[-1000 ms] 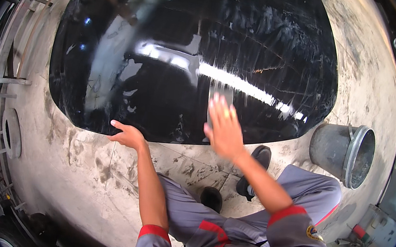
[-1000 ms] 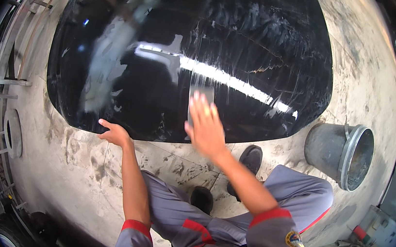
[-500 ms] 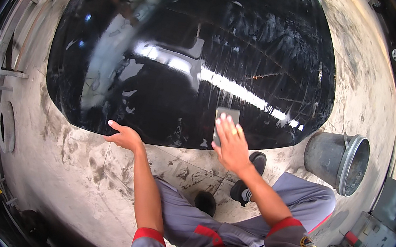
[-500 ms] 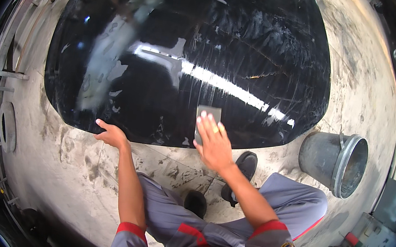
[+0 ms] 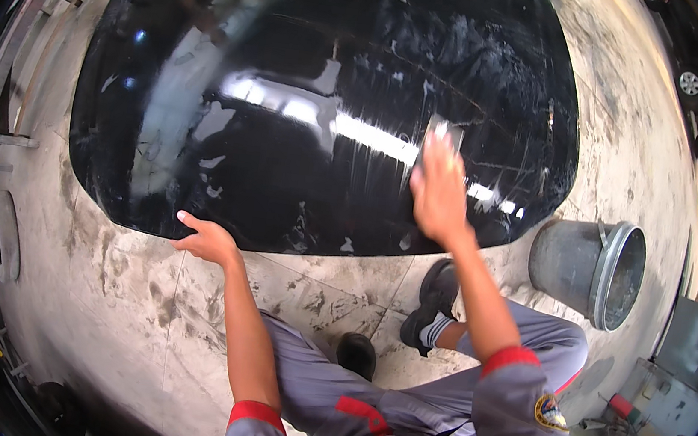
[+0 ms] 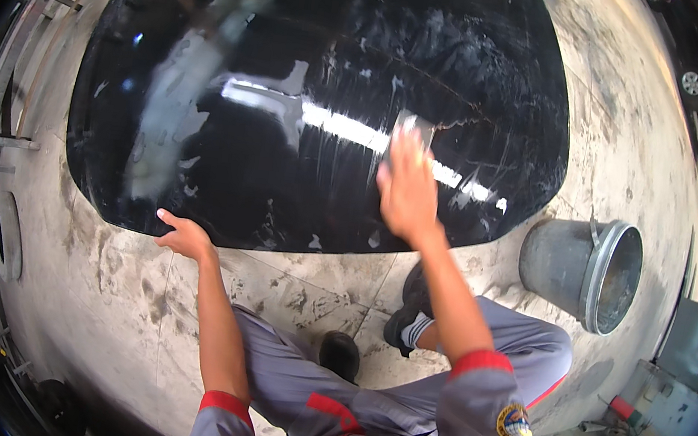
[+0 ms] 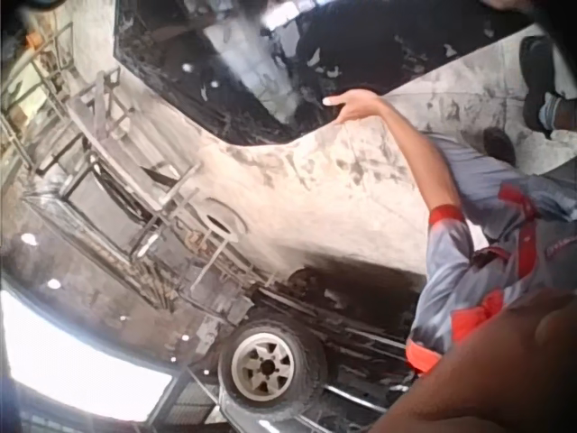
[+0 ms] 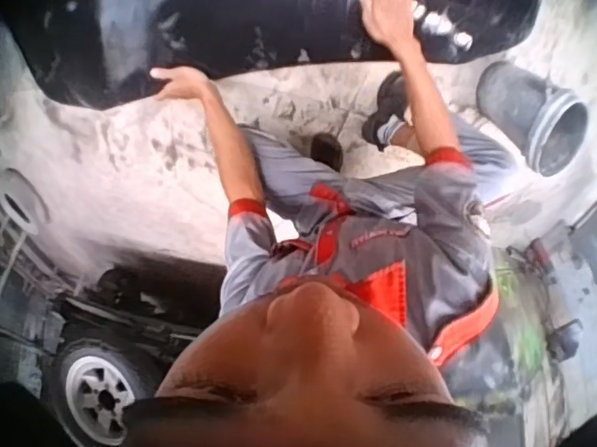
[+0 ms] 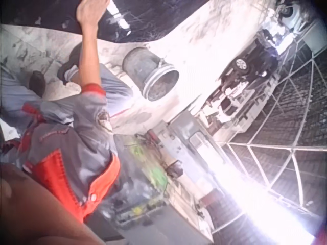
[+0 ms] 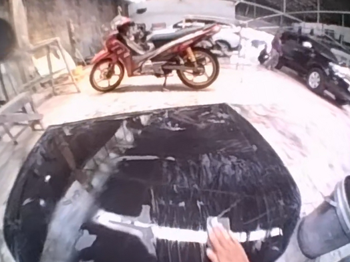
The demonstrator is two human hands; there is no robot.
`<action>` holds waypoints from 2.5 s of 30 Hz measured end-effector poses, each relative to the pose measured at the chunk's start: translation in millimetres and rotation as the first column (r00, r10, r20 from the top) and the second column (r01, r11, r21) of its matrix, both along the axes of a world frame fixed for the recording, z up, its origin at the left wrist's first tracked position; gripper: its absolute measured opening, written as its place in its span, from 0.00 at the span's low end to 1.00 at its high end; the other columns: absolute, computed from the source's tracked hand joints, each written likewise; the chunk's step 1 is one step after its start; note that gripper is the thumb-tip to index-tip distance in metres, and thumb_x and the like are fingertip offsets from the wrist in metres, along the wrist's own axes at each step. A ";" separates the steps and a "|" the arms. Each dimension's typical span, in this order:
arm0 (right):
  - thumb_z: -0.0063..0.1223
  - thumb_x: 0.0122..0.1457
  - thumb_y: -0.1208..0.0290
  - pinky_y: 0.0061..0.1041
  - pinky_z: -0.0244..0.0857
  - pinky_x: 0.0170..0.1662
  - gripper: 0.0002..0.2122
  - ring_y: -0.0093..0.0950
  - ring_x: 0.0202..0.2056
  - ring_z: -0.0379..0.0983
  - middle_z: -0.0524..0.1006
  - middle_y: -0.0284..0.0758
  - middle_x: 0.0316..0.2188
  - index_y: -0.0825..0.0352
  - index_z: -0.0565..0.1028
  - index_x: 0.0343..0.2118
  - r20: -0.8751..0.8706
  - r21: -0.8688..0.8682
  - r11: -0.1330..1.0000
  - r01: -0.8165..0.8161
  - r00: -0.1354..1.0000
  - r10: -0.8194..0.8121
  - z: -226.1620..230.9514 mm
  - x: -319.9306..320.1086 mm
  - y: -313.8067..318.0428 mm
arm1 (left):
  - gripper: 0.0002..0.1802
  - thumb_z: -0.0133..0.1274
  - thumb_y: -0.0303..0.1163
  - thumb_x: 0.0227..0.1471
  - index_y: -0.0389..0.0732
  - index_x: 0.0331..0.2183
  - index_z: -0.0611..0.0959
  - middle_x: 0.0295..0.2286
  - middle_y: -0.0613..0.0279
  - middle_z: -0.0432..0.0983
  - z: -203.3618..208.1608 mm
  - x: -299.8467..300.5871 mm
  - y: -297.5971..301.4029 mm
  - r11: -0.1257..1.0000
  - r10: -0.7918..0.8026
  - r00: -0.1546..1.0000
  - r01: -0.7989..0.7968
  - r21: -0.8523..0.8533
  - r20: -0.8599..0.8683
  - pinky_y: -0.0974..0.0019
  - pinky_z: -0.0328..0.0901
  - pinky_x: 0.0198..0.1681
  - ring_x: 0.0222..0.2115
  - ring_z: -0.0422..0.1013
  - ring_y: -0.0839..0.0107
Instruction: The person sands a black car hood with a sanding block and water. They repeatedly dip the block into a bucket of water and rub it across the surface of the hood.
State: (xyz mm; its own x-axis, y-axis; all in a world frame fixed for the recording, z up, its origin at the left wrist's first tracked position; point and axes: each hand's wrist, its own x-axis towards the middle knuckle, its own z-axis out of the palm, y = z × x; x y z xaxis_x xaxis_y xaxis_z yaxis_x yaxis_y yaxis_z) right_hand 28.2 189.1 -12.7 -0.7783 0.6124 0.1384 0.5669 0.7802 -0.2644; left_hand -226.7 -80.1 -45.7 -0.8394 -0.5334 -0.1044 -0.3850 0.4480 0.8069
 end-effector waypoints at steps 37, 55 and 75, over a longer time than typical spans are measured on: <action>0.49 0.66 0.58 0.46 0.42 0.72 0.34 0.44 0.73 0.47 0.52 0.47 0.73 0.70 0.55 0.70 0.042 -0.058 0.976 -0.211 0.976 0.213 6.7 -10.4 -27.8 | 0.53 0.44 0.61 0.64 0.24 0.66 0.49 0.54 0.22 0.65 2.8 -4.5 0.5 0.998 0.034 0.999 -0.032 0.056 -0.034 0.44 0.66 0.58 0.54 0.69 0.34; 0.44 0.69 0.58 0.46 0.46 0.70 0.31 0.43 0.72 0.50 0.57 0.51 0.70 0.74 0.58 0.68 -0.013 0.160 0.987 0.009 1.000 -0.007 -6.7 -99.8 54.8 | 0.52 0.44 0.61 0.65 0.25 0.67 0.48 0.57 0.19 0.61 -7.4 6.0 14.4 1.000 0.010 1.000 -0.010 0.010 0.014 0.44 0.64 0.60 0.56 0.67 0.32; 0.49 0.66 0.58 0.42 0.46 0.71 0.31 0.39 0.71 0.52 0.57 0.43 0.71 0.69 0.59 0.68 0.034 0.048 0.972 -0.229 0.973 0.228 11.1 -83.5 -35.4 | 0.52 0.46 0.60 0.64 0.22 0.65 0.50 0.55 0.20 0.64 -4.5 0.6 0.3 0.998 0.009 0.999 -0.006 0.056 -0.047 0.42 0.65 0.58 0.54 0.68 0.31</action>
State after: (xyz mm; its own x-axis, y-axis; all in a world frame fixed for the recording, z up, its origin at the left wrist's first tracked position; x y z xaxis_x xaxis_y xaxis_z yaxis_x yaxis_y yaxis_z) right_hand -55.3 153.7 -1.6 -0.9010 0.4104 0.1408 0.3786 0.9021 -0.2069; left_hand -226.2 -79.8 -50.2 -0.8402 -0.5340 -0.0941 -0.3487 0.3993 0.8479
